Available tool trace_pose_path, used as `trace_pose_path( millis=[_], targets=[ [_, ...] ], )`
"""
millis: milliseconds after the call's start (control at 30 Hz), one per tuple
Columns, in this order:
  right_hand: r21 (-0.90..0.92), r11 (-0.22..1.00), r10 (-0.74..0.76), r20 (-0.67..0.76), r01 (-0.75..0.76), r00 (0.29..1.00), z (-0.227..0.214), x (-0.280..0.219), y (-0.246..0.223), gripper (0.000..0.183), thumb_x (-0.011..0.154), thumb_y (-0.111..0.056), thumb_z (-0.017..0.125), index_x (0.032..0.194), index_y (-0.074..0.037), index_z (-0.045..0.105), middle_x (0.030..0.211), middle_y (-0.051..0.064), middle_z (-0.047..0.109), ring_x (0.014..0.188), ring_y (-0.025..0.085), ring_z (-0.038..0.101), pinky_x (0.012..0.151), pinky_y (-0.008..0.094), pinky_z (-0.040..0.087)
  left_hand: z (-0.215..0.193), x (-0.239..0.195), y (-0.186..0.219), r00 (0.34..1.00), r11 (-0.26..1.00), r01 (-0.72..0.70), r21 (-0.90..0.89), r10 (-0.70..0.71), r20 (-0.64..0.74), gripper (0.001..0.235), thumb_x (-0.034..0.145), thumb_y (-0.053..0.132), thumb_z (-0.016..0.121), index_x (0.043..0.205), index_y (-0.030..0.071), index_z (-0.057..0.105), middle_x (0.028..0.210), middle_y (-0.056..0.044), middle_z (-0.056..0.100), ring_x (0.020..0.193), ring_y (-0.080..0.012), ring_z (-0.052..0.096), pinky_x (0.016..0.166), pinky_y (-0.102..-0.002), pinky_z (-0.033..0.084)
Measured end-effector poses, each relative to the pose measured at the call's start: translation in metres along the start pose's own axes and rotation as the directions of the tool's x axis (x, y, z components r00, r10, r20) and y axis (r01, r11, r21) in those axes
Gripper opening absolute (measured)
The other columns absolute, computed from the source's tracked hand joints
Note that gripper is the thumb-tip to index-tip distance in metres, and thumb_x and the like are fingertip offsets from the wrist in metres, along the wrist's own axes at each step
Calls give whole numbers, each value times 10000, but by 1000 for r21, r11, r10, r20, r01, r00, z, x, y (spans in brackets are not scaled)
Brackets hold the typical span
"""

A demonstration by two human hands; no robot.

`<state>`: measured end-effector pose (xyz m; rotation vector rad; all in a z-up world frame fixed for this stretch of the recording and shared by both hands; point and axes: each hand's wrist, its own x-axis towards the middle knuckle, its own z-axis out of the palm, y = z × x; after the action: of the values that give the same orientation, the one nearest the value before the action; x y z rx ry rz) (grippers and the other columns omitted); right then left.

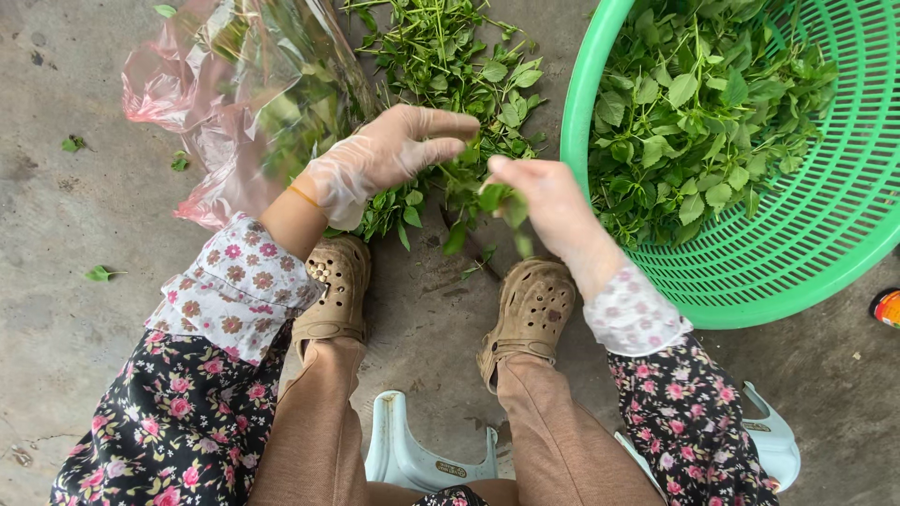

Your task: The person picks leaves from stems and places them into a green plastic basket.

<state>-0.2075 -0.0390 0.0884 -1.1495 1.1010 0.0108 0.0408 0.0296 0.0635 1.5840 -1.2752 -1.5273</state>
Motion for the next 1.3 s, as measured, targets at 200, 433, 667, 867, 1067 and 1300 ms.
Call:
trace_pose_path(
  millis=[200, 433, 667, 867, 1067, 1300],
  targets=[
    [559, 829, 13, 30, -28, 999, -28, -10, -18, 358, 1002, -300, 681, 824, 11, 680, 787, 91, 664, 715, 224, 639, 673, 376, 529, 5, -2, 14, 948, 993, 83, -78, -55, 312, 541, 871, 368, 768, 1351, 162, 630, 1300, -24, 700, 1211, -157, 639, 1032, -317, 481],
    [390, 920, 10, -93, 27, 996, -27, -27, -43, 253, 1000, -276, 637, 1086, -48, 707, 977, 99, 695, 818, 233, 671, 744, 367, 538, -12, -10, 10, 943, 955, 292, 57, -298, 150, 273, 821, 308, 802, 1031, 134, 827, 929, -26, 816, 872, -127, 733, 858, -297, 564],
    [-717, 488, -820, -179, 499, 544, 7, -42, -56, 306, 981, -49, 749, 1279, -106, 714, 1411, 102, 609, 1348, 281, 526, 1139, 388, 463, -23, -17, 29, 936, 924, 345, 164, -351, 10, 177, 862, 237, 772, 993, 129, 822, 809, -23, 793, 773, -123, 719, 784, -310, 560],
    [-847, 206, -824, 120, 490, 553, 13, -32, -56, 126, 893, -60, 803, 1007, -98, 767, 1370, 75, 636, 1418, 303, 431, 1196, 473, 332, -26, -25, 62, 950, 908, 302, 290, -311, -14, 180, 854, 244, 785, 1000, 146, 826, 814, -42, 781, 770, -134, 715, 774, -313, 560],
    [-851, 287, -767, 71, 440, 637, -4, -25, -45, 169, 915, -119, 799, 1063, -58, 741, 1317, 63, 655, 1394, 309, 482, 1191, 494, 347, -39, -33, 64, 965, 955, 262, 140, -263, -15, 181, 843, 227, 786, 1002, 151, 826, 815, -29, 796, 759, -120, 725, 749, -306, 570],
    [-826, 267, -785, 112, 497, 609, -5, -26, -49, 84, 886, -107, 796, 953, -80, 754, 1282, 70, 658, 1358, 354, 489, 1171, 498, 334, -34, -27, 61, 954, 942, 301, 150, -299, -36, 190, 831, 223, 795, 1003, 146, 822, 829, -29, 798, 769, -106, 734, 762, -297, 573]
  ],
)
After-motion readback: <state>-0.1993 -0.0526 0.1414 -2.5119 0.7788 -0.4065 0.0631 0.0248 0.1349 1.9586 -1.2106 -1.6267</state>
